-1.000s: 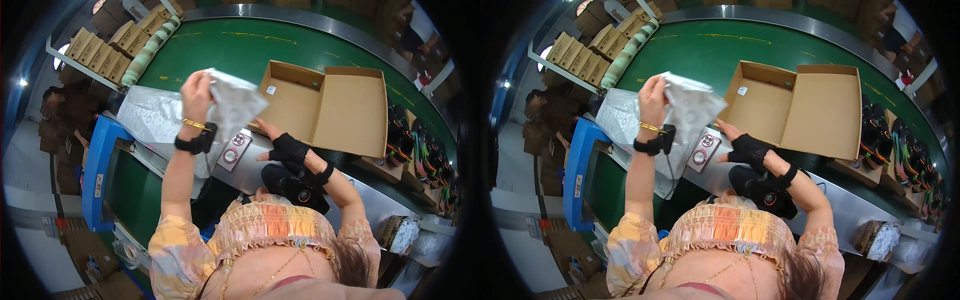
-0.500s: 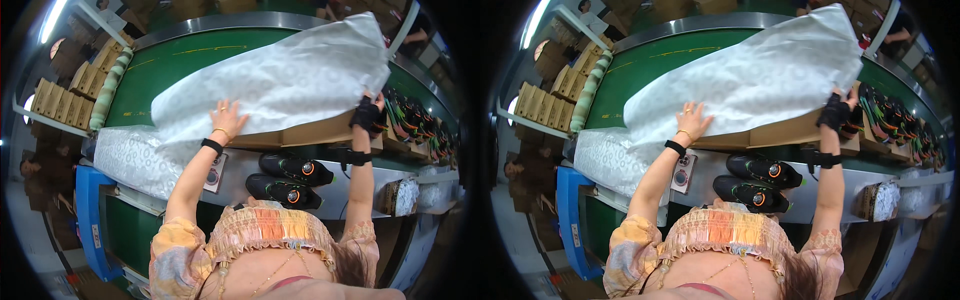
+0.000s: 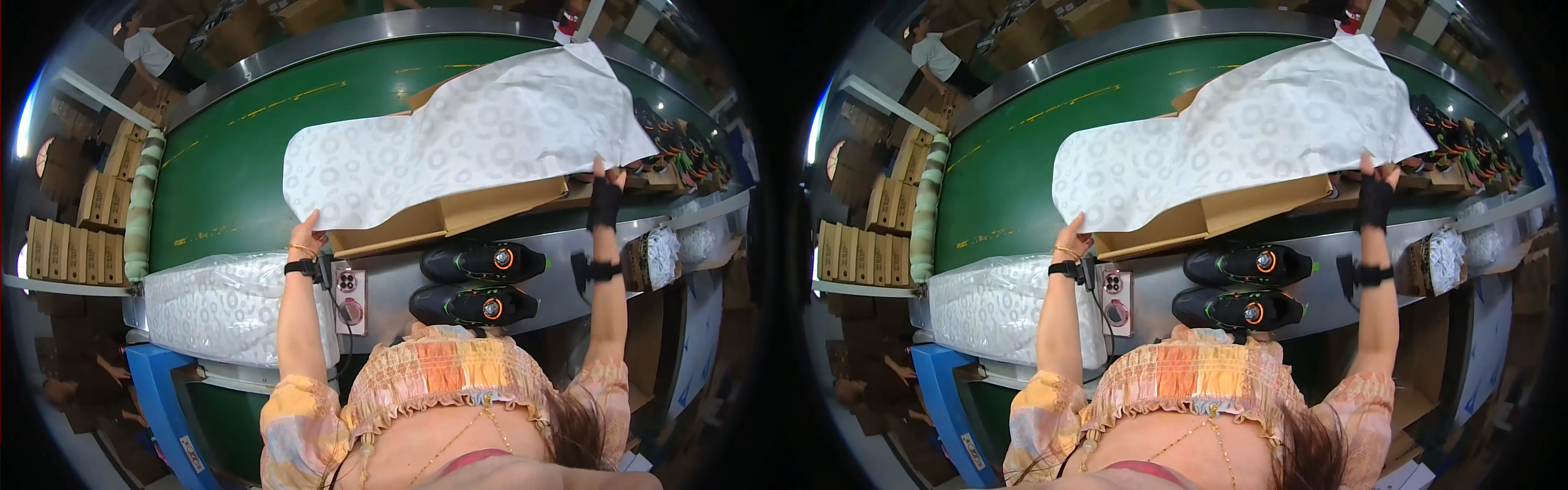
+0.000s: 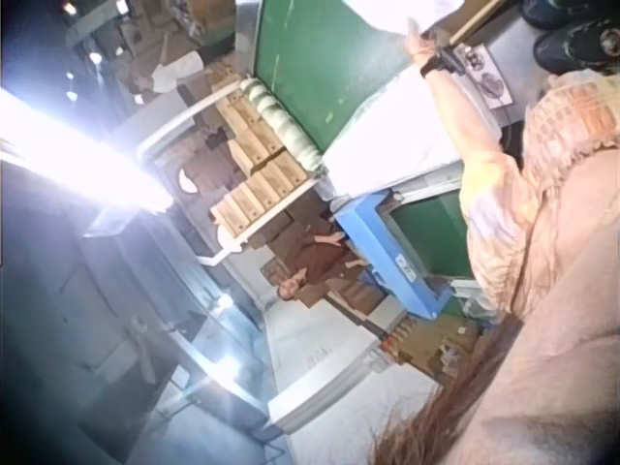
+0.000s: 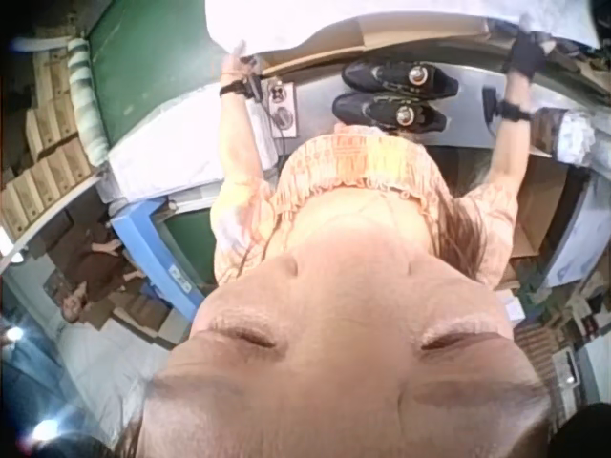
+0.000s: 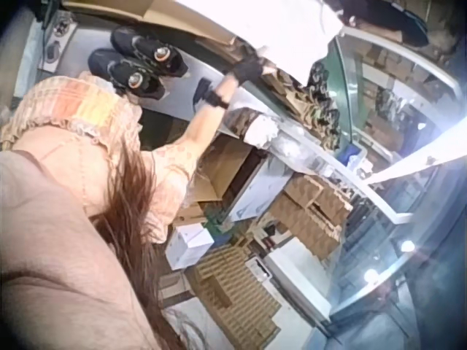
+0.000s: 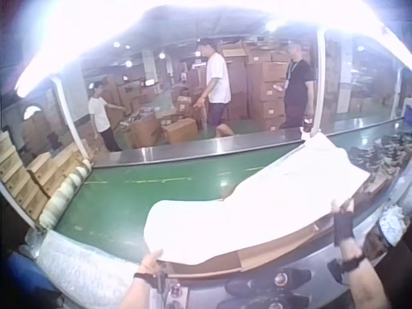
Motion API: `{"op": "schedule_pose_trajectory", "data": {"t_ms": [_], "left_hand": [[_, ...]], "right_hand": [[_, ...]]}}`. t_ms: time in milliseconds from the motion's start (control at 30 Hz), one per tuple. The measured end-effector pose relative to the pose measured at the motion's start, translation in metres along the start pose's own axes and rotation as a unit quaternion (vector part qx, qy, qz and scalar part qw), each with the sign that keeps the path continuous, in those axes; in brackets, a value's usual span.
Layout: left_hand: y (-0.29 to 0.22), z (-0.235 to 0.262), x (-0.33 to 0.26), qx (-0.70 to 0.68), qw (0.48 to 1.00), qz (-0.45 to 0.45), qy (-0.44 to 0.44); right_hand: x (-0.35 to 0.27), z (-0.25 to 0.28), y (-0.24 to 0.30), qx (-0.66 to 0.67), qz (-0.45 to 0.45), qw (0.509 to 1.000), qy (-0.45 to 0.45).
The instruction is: Packing pairs of athletic shoes into cardboard boxes with tissue paper.
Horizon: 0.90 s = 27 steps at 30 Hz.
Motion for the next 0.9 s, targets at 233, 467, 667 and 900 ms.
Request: {"op": "schedule_pose_trajectory", "data": {"t_ms": [233,467,667,900], "left_hand": [[0.015,-0.011,-0.026,-0.022,0.995,-0.083,-0.049],[0.013,-0.017,-0.03,-0.01,0.982,-0.188,-0.016],[-0.007,0.006,-0.05,0.18,0.874,-0.436,-0.116],[-0.028,-0.034,-0.115,0.32,0.754,-0.554,-0.147]], "right_hand": [[-0.217,-0.005,0.078,-0.321,0.187,0.62,0.691],[-0.253,-0.036,0.085,-0.317,0.311,0.599,0.666],[-0.211,-0.156,0.153,0.135,-0.113,0.811,0.559],[-0.236,-0.303,0.022,-0.31,0.305,0.82,0.374]]}}
Point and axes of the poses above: each hand's wrist, its own x-axis towards the middle knuckle, its own z-axis out of the back of the hand, y = z × x, the point moved 3 cm from there along x, towards the middle knuckle, and after that the axes turned 9 degrees about z, right-handed, at the moved point
